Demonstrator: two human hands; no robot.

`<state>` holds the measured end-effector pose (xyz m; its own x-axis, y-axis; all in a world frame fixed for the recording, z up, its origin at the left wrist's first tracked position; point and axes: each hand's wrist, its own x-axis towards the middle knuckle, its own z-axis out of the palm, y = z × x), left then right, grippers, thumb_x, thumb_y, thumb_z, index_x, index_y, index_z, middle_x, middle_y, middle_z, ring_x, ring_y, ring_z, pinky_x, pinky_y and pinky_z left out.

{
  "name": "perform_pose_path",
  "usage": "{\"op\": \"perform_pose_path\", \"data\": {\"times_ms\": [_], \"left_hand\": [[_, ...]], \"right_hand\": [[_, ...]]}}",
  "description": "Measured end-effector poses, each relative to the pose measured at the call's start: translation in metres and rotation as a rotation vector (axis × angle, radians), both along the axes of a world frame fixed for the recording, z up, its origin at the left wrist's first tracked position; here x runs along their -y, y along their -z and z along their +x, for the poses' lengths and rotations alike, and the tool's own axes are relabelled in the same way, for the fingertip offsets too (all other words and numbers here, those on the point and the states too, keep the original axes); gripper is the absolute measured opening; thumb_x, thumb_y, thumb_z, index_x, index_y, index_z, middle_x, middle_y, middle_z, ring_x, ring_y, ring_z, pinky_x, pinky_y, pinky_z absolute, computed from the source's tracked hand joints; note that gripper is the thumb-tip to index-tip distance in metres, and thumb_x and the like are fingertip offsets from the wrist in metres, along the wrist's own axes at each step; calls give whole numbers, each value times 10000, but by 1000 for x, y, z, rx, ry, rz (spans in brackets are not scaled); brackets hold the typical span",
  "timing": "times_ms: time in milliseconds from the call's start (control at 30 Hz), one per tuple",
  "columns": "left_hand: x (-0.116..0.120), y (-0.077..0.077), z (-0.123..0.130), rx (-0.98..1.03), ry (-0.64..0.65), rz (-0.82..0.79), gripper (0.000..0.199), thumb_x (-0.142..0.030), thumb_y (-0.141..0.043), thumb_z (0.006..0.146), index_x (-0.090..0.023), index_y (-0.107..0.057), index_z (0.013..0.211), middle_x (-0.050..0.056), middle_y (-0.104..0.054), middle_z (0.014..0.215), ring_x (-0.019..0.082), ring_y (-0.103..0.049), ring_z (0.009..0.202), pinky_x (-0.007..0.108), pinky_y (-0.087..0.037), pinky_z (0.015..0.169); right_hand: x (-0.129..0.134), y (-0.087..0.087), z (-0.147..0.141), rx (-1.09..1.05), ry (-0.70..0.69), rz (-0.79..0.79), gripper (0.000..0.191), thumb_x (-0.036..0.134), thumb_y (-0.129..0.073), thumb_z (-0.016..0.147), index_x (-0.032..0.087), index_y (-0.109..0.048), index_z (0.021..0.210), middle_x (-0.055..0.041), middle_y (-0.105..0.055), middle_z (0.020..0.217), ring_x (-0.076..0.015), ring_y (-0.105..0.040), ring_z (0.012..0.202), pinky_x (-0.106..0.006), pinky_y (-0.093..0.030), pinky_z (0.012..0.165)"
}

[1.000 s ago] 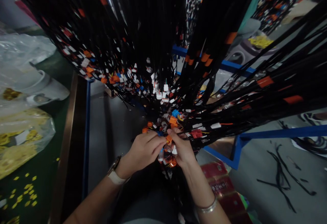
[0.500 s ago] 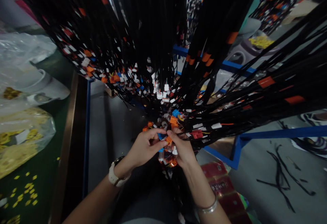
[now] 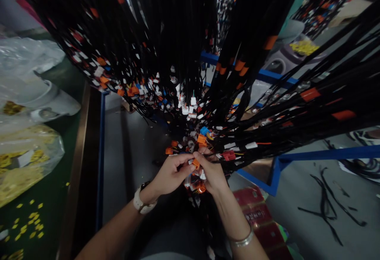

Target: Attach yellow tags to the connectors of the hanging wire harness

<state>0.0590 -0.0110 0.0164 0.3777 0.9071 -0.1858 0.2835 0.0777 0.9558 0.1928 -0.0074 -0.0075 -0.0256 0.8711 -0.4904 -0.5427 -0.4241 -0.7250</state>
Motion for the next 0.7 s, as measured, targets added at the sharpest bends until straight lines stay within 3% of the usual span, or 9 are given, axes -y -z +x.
{"op": "perform_pose_path", "data": {"times_ms": [267, 367, 433, 567, 700], "left_hand": [[-3, 4, -2, 27, 10, -48, 334, -334, -520, 827, -139, -645, 1068, 5, -590, 651, 98, -453, 551, 209, -361, 542], [-9, 3, -8, 157, 30, -176, 424, -383, -566, 797, -133, -606, 1137, 39, -646, 789, 115, -527, 637, 213, -410, 611], [-14, 1, -14, 178, -16, -224, 455, -432, -531, 812, -121, -594, 1139, 33, -630, 777, 104, -508, 621, 204, -396, 587], [-22, -3, -28, -58, 5, -132, 431, -479, -461, 835, -103, -671, 856, -13, -518, 593, 81, -398, 536, 194, -297, 497], [-22, -10, -34, -320, 164, -27, 311, -431, -597, 756, -171, -691, 899, -33, -532, 555, 86, -424, 505, 200, -270, 480]], "right_hand": [[1, 3, -1, -8, 6, 5, 251, 295, -806, 598, 184, -590, 662, 84, -474, 450, -32, -350, 326, -158, -327, 331], [0, 1, -1, -33, 32, -55, 296, 398, -792, 609, 182, -611, 699, 81, -466, 425, -32, -341, 318, -162, -321, 336], [-1, -1, 0, -60, 14, -114, 383, 519, -729, 646, 194, -649, 831, 73, -457, 401, -51, -365, 327, -177, -341, 356], [-2, 0, 4, -120, -65, -117, 576, 631, -637, 673, 212, -631, 1069, 42, -523, 444, -87, -446, 387, -197, -374, 396], [-1, 2, 7, -186, -117, -26, 593, 588, -655, 691, 235, -588, 1163, 17, -623, 583, -122, -555, 501, -217, -426, 458]]}}
